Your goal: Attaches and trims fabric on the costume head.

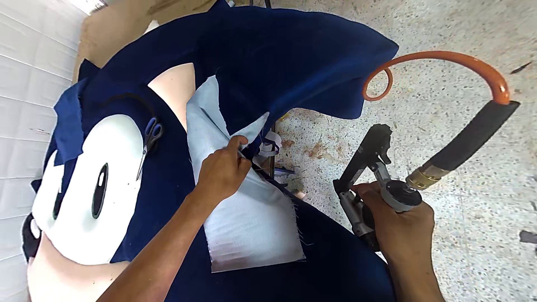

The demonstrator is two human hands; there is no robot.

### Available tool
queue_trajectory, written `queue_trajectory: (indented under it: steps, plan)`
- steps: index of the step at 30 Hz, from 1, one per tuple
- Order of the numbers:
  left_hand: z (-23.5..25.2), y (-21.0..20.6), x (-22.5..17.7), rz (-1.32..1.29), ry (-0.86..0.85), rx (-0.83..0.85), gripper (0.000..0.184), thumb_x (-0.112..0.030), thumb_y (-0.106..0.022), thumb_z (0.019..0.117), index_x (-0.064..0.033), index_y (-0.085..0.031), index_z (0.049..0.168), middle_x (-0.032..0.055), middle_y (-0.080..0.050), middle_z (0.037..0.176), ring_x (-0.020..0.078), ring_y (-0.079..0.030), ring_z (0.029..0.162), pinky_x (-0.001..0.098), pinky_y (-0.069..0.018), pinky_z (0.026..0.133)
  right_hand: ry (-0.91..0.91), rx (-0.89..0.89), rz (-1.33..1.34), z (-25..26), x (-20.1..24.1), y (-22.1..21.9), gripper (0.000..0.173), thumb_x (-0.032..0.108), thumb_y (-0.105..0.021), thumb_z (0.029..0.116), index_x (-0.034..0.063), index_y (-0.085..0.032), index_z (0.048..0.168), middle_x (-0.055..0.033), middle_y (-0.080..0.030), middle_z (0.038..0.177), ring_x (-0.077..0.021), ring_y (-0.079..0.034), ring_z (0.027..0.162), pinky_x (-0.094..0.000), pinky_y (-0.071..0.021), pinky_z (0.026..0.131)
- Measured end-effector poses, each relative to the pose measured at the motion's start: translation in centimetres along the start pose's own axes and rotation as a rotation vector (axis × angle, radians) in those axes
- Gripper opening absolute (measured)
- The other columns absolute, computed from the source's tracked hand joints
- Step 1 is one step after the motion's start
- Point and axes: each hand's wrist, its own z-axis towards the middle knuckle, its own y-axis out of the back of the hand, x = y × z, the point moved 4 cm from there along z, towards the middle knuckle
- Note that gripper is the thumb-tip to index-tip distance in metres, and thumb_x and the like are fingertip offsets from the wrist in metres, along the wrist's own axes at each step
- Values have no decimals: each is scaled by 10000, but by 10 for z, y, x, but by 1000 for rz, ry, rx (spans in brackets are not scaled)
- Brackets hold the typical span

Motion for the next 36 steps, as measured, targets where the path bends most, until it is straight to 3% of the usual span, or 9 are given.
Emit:
queue_trajectory:
  steps: [5,8,10,12,16,21,26,32,36]
  plan:
    - [8,5,-5,29,31,38,332,-314,-535,985,-243,-573,1307,-31,-660,715,203,-655,638,524,-545,577,-12,6,6,1,-2,1,60,200,-727,880,156,-731,921,-5,-749,827,-137,-700,677,-326,-589,577]
    - [9,-1,-9,-77,12,179,210,-303,-554,1002,-186,-706,1088,26,-677,790,241,-671,726,575,-562,653,-22,14,7,1,-2,1,63,207,-731,883,158,-732,922,1,-745,818,-132,-695,664,-320,-584,568]
    - [6,0,-4,-203,-6,221,202,-293,-562,1009,-164,-716,1027,19,-678,805,197,-662,729,509,-571,666,-27,18,-6,1,-2,2,75,229,-734,882,170,-736,929,17,-742,814,-119,-690,660,-313,-581,567]
    - [2,15,4,-301,-23,92,215,-251,-552,1013,-138,-729,1060,30,-687,808,179,-659,710,468,-577,650,-33,14,-8,3,-3,3,76,236,-740,879,181,-731,931,29,-742,819,-109,-689,666,-311,-581,573]
    - [3,27,2,41,-97,-250,210,-291,-612,1001,-196,-765,1110,11,-711,809,194,-677,696,531,-578,643,-48,14,-1,2,-5,4,84,239,-746,870,181,-730,929,34,-737,810,-100,-682,655,-310,-573,559]
    - [17,14,-17,301,-108,-211,160,-343,-647,968,-211,-733,936,-3,-680,731,218,-673,666,529,-530,576,-55,11,-36,4,-5,6,109,306,-735,868,206,-724,912,56,-718,777,-80,-662,627,-314,-550,534]
    - [21,17,-17,225,-16,-197,160,-361,-639,891,-214,-702,873,-23,-651,686,210,-653,644,540,-503,554,-83,16,-32,4,-4,8,134,332,-729,871,203,-720,904,54,-694,731,-95,-639,580,-345,-536,501]
    - [9,8,-26,244,-56,-360,218,-364,-608,956,-212,-761,989,-14,-686,693,206,-658,613,525,-515,561,-121,19,-42,5,-5,9,145,339,-743,876,203,-723,922,48,-694,737,-102,-644,589,-367,-535,507]
    - [7,3,-28,211,93,-213,156,-349,-640,901,-238,-730,964,-22,-677,693,226,-668,649,566,-511,570,-149,30,-29,5,-5,9,164,347,-745,884,193,-715,933,29,-679,717,-123,-636,568,-386,-532,491]
